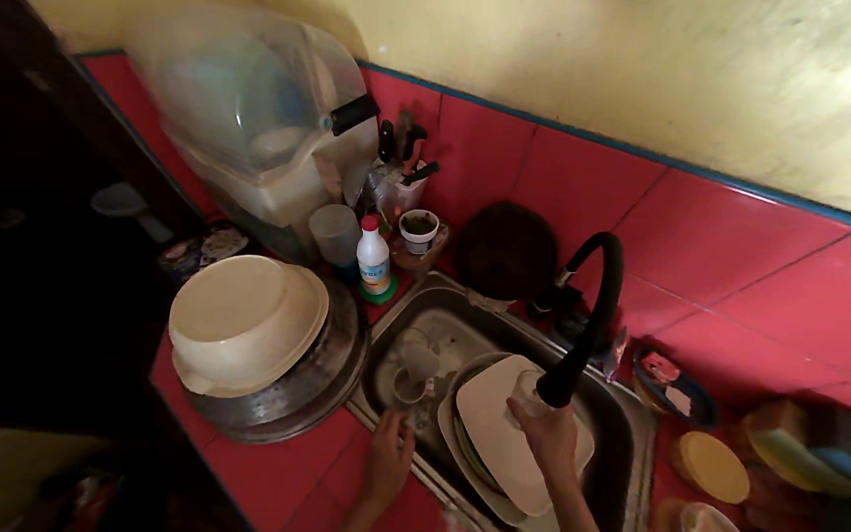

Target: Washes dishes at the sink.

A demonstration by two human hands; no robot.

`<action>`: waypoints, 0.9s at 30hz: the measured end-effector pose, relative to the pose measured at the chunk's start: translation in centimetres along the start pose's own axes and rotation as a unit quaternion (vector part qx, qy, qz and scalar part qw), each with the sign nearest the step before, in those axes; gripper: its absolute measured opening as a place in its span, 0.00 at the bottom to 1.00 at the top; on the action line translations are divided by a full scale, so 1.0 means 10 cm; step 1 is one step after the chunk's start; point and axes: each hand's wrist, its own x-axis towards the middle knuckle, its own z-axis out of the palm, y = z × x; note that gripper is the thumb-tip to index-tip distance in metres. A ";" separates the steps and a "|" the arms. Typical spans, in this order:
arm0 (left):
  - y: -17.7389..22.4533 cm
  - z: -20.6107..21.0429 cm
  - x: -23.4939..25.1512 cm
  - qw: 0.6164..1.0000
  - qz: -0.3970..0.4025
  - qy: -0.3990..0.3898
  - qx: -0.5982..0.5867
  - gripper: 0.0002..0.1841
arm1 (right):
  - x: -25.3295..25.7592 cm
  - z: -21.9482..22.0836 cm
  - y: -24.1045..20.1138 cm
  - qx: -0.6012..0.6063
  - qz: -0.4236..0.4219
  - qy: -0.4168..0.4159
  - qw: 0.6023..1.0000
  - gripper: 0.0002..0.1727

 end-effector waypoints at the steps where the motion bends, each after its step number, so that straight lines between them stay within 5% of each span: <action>1: 0.01 -0.01 0.01 1.000 -0.003 -0.004 0.001 0.16 | 0.01 0.01 0.03 0.007 -0.003 -0.001 1.000 0.48; 3: 0.01 -0.02 0.03 1.000 0.000 -0.002 0.004 0.17 | 0.02 0.03 0.02 0.072 0.047 -0.018 0.996 0.45; 6: -0.02 0.01 0.00 1.000 0.011 0.007 0.005 0.17 | -0.01 0.01 0.02 -0.007 -0.021 0.001 1.000 0.51; 9: -0.01 -0.01 0.01 1.000 0.000 -0.004 0.000 0.16 | -0.01 0.02 0.00 0.082 0.049 -0.025 0.995 0.45; 17: -0.01 -0.01 -0.02 1.000 0.001 -0.013 0.002 0.16 | 0.01 0.03 0.02 0.009 -0.036 0.019 0.999 0.50; 19: 0.01 -0.04 0.00 0.999 0.003 -0.041 0.022 0.17 | 0.04 0.08 0.02 0.121 0.032 0.019 0.992 0.40; 21: 0.05 -0.09 0.03 0.993 -0.011 -0.103 0.049 0.20 | 0.04 0.08 -0.07 0.340 0.218 -0.031 0.914 0.22; 24: 0.16 -0.14 0.09 0.974 -0.035 -0.189 0.123 0.24 | 0.05 0.05 -0.12 0.538 0.396 -0.086 0.739 0.34; 25: 0.22 -0.15 0.12 0.966 -0.043 -0.210 0.146 0.25 | 0.03 0.05 -0.12 0.538 0.403 -0.089 0.735 0.34; 27: 0.27 -0.15 0.13 0.962 -0.045 -0.210 0.168 0.25 | -0.03 0.06 -0.13 0.392 0.328 -0.102 0.853 0.25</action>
